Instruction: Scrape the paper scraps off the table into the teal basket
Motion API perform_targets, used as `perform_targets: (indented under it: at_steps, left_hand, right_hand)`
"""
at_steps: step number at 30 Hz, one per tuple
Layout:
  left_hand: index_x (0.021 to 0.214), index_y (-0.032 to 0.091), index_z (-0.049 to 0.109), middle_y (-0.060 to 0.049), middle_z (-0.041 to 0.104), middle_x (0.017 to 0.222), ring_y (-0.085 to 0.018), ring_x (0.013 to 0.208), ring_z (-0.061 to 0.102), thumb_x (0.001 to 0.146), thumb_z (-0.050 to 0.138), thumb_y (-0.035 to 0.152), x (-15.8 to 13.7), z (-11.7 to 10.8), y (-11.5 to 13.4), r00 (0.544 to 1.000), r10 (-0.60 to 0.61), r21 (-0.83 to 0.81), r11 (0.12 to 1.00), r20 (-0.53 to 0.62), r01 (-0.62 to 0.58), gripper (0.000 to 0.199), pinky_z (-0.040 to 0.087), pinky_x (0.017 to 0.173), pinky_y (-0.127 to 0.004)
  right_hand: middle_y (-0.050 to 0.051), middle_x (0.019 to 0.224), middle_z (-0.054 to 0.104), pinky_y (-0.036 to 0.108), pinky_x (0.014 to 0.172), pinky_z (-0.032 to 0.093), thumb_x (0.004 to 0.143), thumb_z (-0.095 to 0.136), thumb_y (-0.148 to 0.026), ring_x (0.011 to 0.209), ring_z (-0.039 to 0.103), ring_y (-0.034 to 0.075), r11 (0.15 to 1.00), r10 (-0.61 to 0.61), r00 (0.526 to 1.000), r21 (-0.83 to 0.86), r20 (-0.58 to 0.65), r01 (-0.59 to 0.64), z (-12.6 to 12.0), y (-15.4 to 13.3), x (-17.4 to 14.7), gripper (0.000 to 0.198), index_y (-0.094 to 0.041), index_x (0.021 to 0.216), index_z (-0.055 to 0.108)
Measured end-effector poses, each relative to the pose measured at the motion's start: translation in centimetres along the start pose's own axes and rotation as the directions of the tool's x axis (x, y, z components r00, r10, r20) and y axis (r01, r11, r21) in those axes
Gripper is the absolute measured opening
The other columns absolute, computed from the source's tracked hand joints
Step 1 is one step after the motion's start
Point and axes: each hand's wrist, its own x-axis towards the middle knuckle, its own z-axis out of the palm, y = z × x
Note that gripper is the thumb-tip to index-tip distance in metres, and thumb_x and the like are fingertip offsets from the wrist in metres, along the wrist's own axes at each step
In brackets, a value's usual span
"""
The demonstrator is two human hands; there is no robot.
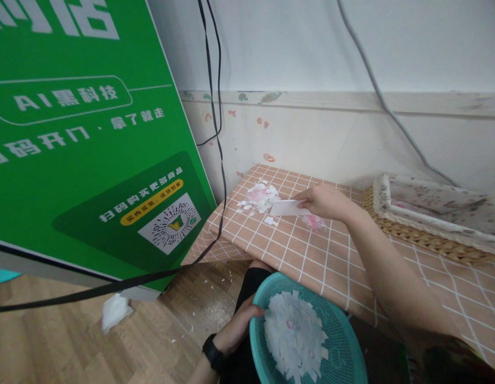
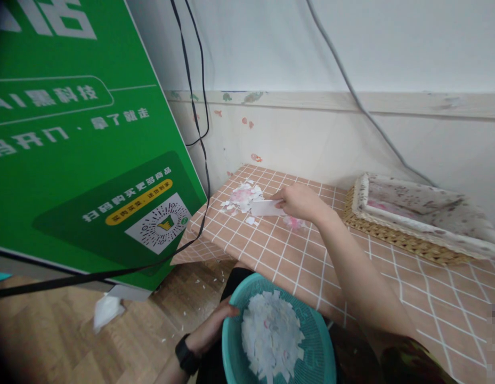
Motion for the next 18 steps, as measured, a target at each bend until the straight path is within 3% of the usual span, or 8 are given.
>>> perform_targets:
  at_steps: [4, 10, 15, 18]
  left_hand:
    - [0.109, 0.017, 0.063, -0.004, 0.067, 0.096, -0.021, 0.09, 0.057, 0.068, 0.051, 0.01, -0.3, -0.4, 0.5, 0.999, 0.033, -0.016, 0.999, 0.006, -0.033, 0.043, 0.039, 0.084, -0.032]
    - [0.101, 0.01, 0.064, -0.008, 0.069, 0.084, -0.023, 0.08, 0.062, 0.074, 0.053, 0.027, -0.7, -1.3, -0.5, 0.982, -0.172, -0.19, 0.969, -0.08, 0.155, 0.034, 0.043, 0.076, -0.033]
    - [0.091, 0.009, 0.066, -0.008, 0.07, 0.075, -0.022, 0.074, 0.063, 0.075, 0.052, 0.031, -1.3, -2.4, 0.3, 0.974, -0.16, -0.262, 0.958, -0.163, 0.113, 0.031, 0.044, 0.064, -0.029]
    - [0.088, 0.01, 0.066, -0.007, 0.07, 0.071, -0.02, 0.068, 0.063, 0.074, 0.054, 0.031, -1.7, -2.9, 0.8, 0.969, -0.143, -0.268, 0.96, -0.203, 0.085, 0.028, 0.044, 0.061, -0.028]
  right_hand:
    - [0.005, 0.076, 0.07, 0.026, 0.055, 0.031, 0.079, 0.051, -0.023, 0.066, 0.059, 0.017, 0.995, 0.058, 0.996, -0.075, -0.065, -0.063, 0.3, -0.3, 0.1, 0.03, -0.029, 0.102, 0.069]
    - [0.004, 0.084, 0.071, 0.026, 0.059, 0.036, 0.079, 0.051, -0.023, 0.07, 0.06, 0.016, 0.995, -0.058, 0.998, 0.087, -0.006, 0.058, 0.5, -0.5, 0.3, 0.031, -0.029, 0.105, 0.068]
    - [0.002, 0.083, 0.071, 0.025, 0.059, 0.037, 0.078, 0.051, -0.024, 0.069, 0.06, 0.015, 0.975, -0.104, 0.993, 0.201, 0.058, 0.091, -0.2, -1.4, 0.2, 0.03, -0.028, 0.103, 0.068]
    - [0.003, 0.081, 0.07, 0.025, 0.057, 0.035, 0.077, 0.052, -0.024, 0.067, 0.059, 0.015, 0.979, -0.101, 0.99, 0.187, 0.102, 0.08, -0.7, -1.3, -0.1, 0.029, -0.026, 0.1, 0.07]
